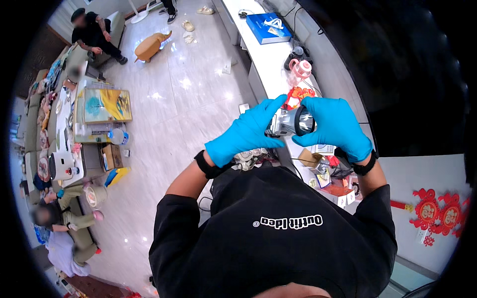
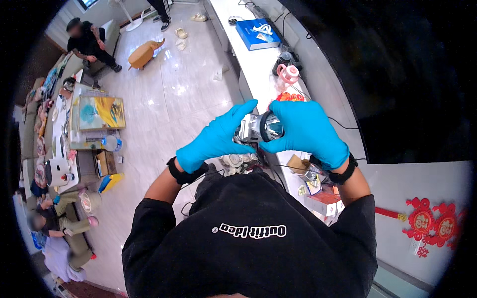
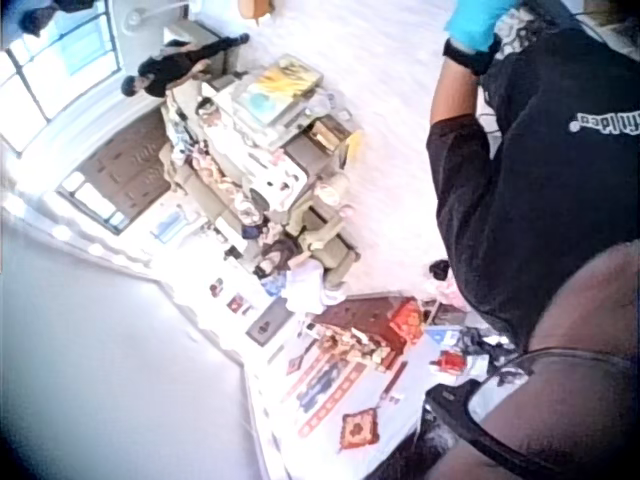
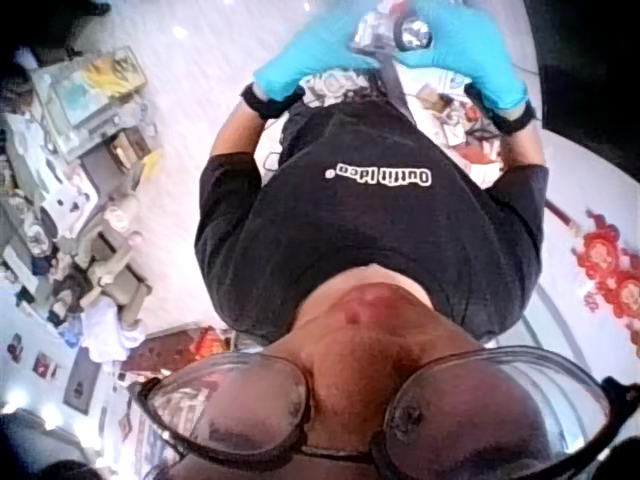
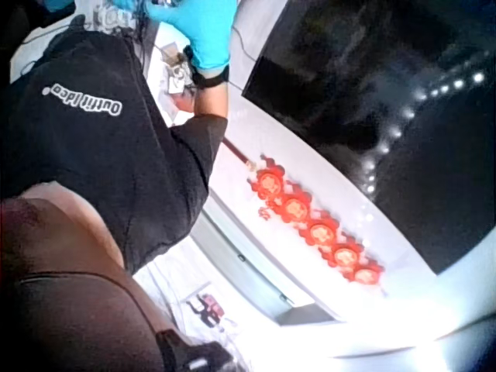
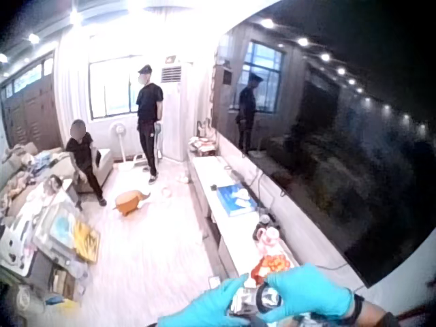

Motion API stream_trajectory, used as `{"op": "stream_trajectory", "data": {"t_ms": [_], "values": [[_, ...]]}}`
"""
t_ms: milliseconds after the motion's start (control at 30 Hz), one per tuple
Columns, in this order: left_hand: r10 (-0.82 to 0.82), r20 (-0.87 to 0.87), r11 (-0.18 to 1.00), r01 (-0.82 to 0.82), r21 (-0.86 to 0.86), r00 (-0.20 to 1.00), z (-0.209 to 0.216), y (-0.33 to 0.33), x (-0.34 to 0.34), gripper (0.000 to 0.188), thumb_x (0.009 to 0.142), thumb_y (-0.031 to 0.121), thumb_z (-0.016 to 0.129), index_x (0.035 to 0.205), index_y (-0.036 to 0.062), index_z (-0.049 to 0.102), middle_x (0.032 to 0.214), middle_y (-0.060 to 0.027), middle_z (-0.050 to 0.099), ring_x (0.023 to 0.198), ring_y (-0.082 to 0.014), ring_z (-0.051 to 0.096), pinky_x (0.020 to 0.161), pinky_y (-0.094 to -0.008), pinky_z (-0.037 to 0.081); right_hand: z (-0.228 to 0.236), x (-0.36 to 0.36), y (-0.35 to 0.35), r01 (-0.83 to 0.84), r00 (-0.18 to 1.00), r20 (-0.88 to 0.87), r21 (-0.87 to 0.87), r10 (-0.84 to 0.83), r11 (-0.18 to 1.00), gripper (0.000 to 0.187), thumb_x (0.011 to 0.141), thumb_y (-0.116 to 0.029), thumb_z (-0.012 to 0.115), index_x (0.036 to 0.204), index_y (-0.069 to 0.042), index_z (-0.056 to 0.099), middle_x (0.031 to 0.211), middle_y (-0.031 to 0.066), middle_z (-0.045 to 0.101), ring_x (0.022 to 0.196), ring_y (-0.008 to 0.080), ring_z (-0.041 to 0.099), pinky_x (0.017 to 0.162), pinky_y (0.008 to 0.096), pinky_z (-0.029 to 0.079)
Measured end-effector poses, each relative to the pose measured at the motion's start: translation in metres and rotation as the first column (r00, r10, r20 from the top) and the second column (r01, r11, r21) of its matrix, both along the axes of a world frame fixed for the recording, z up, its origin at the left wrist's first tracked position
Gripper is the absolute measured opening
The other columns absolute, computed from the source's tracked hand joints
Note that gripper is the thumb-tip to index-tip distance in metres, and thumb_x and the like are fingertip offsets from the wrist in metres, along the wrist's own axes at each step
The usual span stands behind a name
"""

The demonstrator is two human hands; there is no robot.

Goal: The person assembles a silver and black head-mounted flashlight by hand, threading a black strap through the plastic brackets on the flashlight casing.

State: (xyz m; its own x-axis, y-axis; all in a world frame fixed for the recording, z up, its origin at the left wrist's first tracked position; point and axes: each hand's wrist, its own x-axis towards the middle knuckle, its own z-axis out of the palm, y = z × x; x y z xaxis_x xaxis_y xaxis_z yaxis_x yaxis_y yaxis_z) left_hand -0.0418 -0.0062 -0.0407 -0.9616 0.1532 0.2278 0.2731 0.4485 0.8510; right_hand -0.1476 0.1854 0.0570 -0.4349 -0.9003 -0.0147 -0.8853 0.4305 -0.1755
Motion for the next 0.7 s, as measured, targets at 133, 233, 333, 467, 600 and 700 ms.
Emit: {"op": "stream_trajectory", "data": {"t_ms": [133, 233, 333, 467, 600, 700], "values": [[0.118, 0.019, 0.991, -0.118, 0.064, 0.993, -0.014, 0.000, -0.007, 0.081, 0.068, 0.032, 0.082, 0.133, 0.0084, 0.040, 0.119, -0.0163, 0.055, 0.103, -0.0291, 0.060, 0.085, -0.0366, 0.049, -0.003, -0.002, -0.006, 0.053, 0.970, 0.242, -0.306, 0.024, 0.951, 0.070, 0.062, -0.041, 0.081, 0.118, -0.007, 0.055, 0.098, 0.0127, 0.065, 0.087, 0.0282, 0.067, 0.071, 0.0347, 0.053], [0.167, 0.204, 0.920, -0.227, 0.319, 0.965, -0.019, -0.005, -0.002, 0.078, 0.069, 0.028, 0.083, 0.130, 0.0032, 0.041, 0.120, -0.0143, 0.056, 0.109, -0.0238, 0.057, 0.091, -0.0340, 0.047, -0.001, -0.001, 0.007, 0.406, 0.622, 0.783, -0.330, 0.007, 0.852, 0.063, 0.077, -0.021, 0.061, 0.136, -0.012, 0.043, 0.089, 0.0028, 0.054, 0.075, 0.0096, 0.048, 0.069, 0.0219, 0.043], [0.198, 0.280, 0.838, -0.310, 0.449, 0.939, -0.016, -0.009, 0.009, 0.073, 0.070, 0.015, 0.081, 0.130, 0.0019, 0.040, 0.123, -0.0135, 0.054, 0.112, -0.0221, 0.056, 0.093, -0.0355, 0.047, -0.042, -0.007, 0.023, 0.557, 0.229, 0.937, -0.349, 0.264, 0.754, 0.070, 0.070, 0.001, 0.039, 0.139, -0.010, 0.039, 0.101, 0.0062, 0.055, 0.086, 0.0108, 0.050, 0.083, 0.0205, 0.042], [0.245, 0.400, 0.726, -0.440, 0.529, 0.883, -0.015, -0.011, 0.022, 0.067, 0.070, 0.003, 0.077, 0.128, 0.0030, 0.043, 0.118, -0.0107, 0.057, 0.102, -0.0202, 0.060, 0.084, -0.0317, 0.052, -0.036, 0.008, 0.021, 0.599, 0.201, 0.937, -0.348, 0.285, 0.721, 0.064, 0.078, 0.009, 0.042, 0.140, -0.007, 0.037, 0.118, 0.0128, 0.057, 0.109, 0.0162, 0.053, 0.098, 0.0269, 0.040], [0.241, 0.379, 0.600, -0.443, 0.665, 0.894, -0.017, -0.005, 0.023, 0.058, 0.076, 0.005, 0.068, 0.129, 0.0027, 0.043, 0.114, -0.0093, 0.058, 0.098, -0.0174, 0.061, 0.080, -0.0296, 0.052, -0.033, 0.022, 0.019, 0.695, 0.204, 0.926, -0.365, 0.317, 0.620, 0.051, 0.089, -0.004, 0.051, 0.138, -0.004, 0.038, 0.123, 0.0154, 0.057, 0.105, 0.0182, 0.058, 0.093, 0.0285, 0.045], [0.264, 0.419, 0.490, -0.495, 0.718, 0.869, -0.005, -0.003, 0.017, 0.056, 0.079, 0.008, 0.060, 0.132, 0.0016, 0.042, 0.111, -0.0099, 0.060, 0.096, -0.0168, 0.061, 0.077, -0.0278, 0.051, -0.028, 0.023, 0.025, 0.702, 0.181, 0.942, -0.325, 0.283, 0.634, 0.044, 0.092, -0.012, 0.055, 0.132, 0.000, 0.044, 0.118, 0.0149, 0.060, 0.100, 0.0184, 0.061, 0.088, 0.0278, 0.048]]}}
